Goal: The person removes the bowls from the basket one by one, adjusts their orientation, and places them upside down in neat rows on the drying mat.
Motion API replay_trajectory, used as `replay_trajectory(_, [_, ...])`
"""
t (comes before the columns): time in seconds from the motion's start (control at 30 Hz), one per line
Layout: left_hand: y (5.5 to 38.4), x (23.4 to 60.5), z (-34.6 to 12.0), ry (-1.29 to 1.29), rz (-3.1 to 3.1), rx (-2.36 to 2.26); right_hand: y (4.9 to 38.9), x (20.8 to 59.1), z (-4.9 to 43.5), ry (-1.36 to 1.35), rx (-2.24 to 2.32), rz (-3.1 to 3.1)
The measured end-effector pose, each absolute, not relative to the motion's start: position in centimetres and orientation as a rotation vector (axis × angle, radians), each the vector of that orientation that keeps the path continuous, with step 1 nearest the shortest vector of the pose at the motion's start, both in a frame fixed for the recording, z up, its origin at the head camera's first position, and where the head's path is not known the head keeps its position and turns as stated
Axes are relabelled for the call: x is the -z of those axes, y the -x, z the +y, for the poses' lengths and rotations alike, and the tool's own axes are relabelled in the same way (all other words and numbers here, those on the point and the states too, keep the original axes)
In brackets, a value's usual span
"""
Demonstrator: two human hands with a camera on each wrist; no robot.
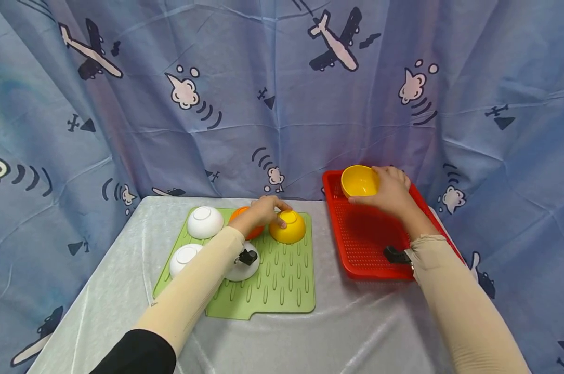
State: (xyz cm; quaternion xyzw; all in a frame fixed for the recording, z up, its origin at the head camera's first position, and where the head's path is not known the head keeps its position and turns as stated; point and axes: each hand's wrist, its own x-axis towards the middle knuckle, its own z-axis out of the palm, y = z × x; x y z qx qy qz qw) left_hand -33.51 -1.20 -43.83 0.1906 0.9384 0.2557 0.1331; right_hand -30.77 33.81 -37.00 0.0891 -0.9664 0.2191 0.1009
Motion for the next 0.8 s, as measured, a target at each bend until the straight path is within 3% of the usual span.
replay_trajectory(0.4, [33.3, 43.7, -1.1, -0.544, 2.759, -0.737, 23.8, 35.1, 27.1, -0.354, -0.785, -2.763])
replay_trajectory(0.8, [32.2, 43.0, -2.7, -0.640, 2.575, -0.892, 18.4, 38.4, 23.1, -0.472, -0.795, -2.692])
